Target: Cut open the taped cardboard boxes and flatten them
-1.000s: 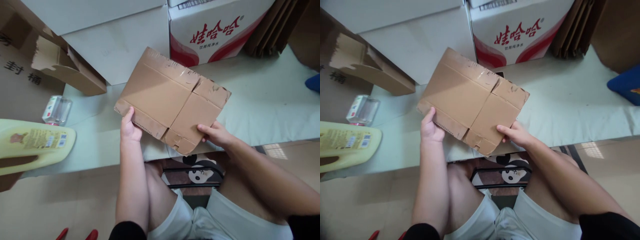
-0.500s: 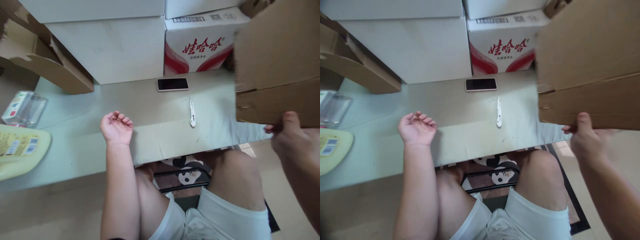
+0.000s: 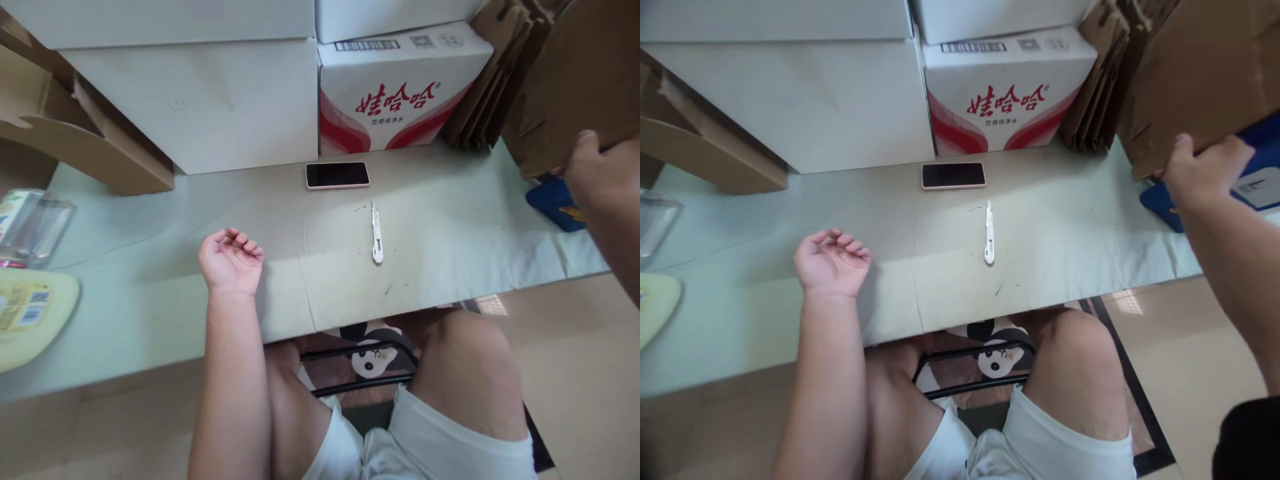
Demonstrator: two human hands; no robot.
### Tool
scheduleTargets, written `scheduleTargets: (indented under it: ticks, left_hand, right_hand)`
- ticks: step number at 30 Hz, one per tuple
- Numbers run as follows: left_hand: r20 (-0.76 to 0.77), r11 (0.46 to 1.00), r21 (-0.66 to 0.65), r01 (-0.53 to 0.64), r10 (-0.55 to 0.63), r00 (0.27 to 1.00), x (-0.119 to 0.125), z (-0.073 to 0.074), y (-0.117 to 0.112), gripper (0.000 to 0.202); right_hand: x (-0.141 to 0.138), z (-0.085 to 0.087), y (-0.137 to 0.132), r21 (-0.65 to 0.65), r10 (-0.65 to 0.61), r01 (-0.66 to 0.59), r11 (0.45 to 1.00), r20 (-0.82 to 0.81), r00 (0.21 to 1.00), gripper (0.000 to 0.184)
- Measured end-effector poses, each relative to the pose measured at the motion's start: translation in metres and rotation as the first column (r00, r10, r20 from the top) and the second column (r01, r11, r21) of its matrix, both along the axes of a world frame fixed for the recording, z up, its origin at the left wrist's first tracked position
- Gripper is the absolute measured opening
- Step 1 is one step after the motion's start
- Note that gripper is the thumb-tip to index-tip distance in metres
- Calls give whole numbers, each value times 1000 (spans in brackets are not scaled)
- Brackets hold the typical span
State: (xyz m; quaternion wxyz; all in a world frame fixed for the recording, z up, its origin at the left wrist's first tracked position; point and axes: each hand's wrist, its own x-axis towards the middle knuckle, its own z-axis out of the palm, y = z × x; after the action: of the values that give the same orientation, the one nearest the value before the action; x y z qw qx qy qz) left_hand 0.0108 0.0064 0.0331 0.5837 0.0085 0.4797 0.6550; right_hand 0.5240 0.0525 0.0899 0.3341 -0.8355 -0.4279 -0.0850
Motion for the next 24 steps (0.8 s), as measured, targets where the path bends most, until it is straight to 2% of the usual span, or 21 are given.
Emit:
scheduleTargets:
  ticks: [3,6,9,12,18,21,24]
  left_hand:
    - [-6,1000,-2,7,-7,1000,0,-2,3,13]
    - [-11,1000,7,5,-5,1000,-2,-3,6,12]
    - [-5,1000,10,5,-5,1000,-4,-3,6,11]
    - [17,1000,6,7,-7,1000,-5,-2,4,12]
    - [78,999,36,-8,5,997,-12,3,-6,11]
    - [122,998,56,-43,36,992,-19,7,-13,11]
    - [186,994,76,-84,68,980,-27,10,-17,10]
  right_hand:
    - [-3,7,31,-97,-37,39,994,30,999,32]
    - [-8,-5,45,-72,93,-103,992,-138,986,43]
    - [-25,-24,38,-115,184,-212,970,-215,959,36]
    - [-48,-34,20,-185,222,-282,942,-290,931,31]
    - [-85,-22,-1,-242,279,-385,891,-379,882,17]
    - [-111,-15,3,-231,373,-481,846,-388,843,15]
    - [-154,-14,15,-213,486,-591,778,-393,781,14]
